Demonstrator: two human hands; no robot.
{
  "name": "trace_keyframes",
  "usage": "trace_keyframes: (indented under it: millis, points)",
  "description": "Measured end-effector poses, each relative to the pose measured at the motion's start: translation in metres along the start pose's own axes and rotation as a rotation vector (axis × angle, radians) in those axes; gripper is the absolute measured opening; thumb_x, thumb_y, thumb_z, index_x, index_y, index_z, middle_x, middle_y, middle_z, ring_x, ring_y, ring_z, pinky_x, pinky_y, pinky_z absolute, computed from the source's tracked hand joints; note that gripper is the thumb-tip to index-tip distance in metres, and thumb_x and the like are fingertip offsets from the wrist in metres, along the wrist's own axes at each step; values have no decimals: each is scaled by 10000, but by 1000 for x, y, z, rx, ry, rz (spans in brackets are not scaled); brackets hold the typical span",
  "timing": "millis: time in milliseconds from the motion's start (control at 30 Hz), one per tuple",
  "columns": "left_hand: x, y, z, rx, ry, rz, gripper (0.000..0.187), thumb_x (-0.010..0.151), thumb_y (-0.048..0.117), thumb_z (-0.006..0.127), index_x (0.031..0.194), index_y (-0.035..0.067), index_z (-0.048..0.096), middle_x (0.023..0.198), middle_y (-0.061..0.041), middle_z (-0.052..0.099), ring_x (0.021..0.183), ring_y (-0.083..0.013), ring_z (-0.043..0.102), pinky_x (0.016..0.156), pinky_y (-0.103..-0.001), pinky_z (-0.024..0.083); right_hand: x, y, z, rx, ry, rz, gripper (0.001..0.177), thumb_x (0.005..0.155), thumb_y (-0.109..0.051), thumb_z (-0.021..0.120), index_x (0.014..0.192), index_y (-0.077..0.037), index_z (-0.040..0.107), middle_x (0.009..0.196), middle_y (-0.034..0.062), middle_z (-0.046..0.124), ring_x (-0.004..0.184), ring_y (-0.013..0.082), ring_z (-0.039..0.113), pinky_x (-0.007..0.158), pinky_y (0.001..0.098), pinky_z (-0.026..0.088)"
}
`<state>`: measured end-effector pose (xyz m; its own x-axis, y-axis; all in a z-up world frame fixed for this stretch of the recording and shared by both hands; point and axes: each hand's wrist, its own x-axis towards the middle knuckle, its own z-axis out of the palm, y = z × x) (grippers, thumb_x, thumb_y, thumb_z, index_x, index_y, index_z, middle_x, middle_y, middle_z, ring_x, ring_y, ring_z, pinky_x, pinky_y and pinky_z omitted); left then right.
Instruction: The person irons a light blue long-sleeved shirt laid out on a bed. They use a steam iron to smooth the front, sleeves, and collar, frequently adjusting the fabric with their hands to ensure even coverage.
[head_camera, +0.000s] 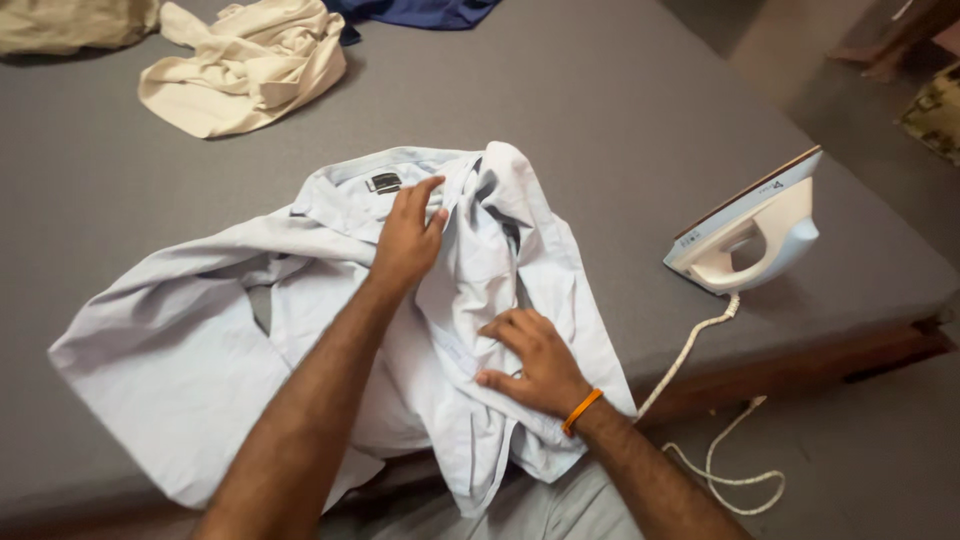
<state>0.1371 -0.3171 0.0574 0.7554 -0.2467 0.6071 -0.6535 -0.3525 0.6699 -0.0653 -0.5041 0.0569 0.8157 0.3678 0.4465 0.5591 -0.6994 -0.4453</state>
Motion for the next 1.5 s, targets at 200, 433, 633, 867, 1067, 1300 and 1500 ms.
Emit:
trace_keyframes:
  millis: [200, 433, 633, 867, 1067, 1300, 1500]
  points:
    - [57, -17, 33, 453, -207, -41, 444, 846, 136, 669, 1273, 254, 709, 1360, -208, 564, 1226, -405, 561, 985, -517, 471, 2, 0, 0, -7, -5, -12, 619, 800, -576, 777, 1148, -68, 708, 1109, 108, 628, 1084, 316, 598, 954, 442, 449]
    - [71, -22, 43, 720, -374, -187, 356, 930, 268, 610, 1240, 108, 683, 1274, -172, 657, 1187, -375, 625, 993, -558, 478, 3, -1, 1, -22, -20, 3, 670, 793, -624, 753, 1164, -68, 725, 1077, 93, 631, 1036, 285, 597, 930, 430, 441]
    - [75, -24, 55, 603, -263, -68, 546, 898, 239, 608, 1423, 117, 525, 1097, -230, 704, 1017, -423, 685, 855, -550, 544, 0, 2, 4, -35, -39, 4, 741, 811, -705, 684, 1158, -51, 723, 1074, 92, 626, 1035, 263, 599, 910, 424, 436]
    - [96, -29, 37, -93, 18, -530, 452, 880, 9, 522, 1316, 125, 534, 913, -170, 704, 860, -285, 704, 789, -421, 551, -4, 0, 4, -24, -40, -54, 670, 807, -653, 738, 1115, -59, 750, 1058, 82, 645, 1045, 260, 596, 927, 417, 445]
    - [95, -42, 9, -351, -643, -586, 602, 816, -126, 453, 1297, 57, 767, 1049, -174, 726, 863, -242, 522, 706, -335, 436, -8, 0, 5, 4, -43, -56, 463, 802, -429, 776, 1073, -53, 773, 1001, 79, 641, 973, 250, 584, 868, 398, 449]
    - [99, -52, 24, -885, -85, -524, 743, 803, -108, 532, 1520, 76, 472, 1486, -103, 556, 1196, -213, 621, 969, -267, 511, -47, -29, 26, -106, 92, -19, 212, 798, -179, 732, 943, -25, 743, 835, 78, 600, 814, 244, 568, 732, 395, 450]
    - [78, -87, 25, -302, -14, -602, 800, 781, -10, 640, 1543, -6, 396, 1513, -221, 537, 1338, -305, 577, 1100, -326, 459, -49, -25, 18, -13, 174, 32, 307, 908, -331, 742, 987, -34, 725, 879, 67, 655, 868, 216, 637, 807, 390, 517]
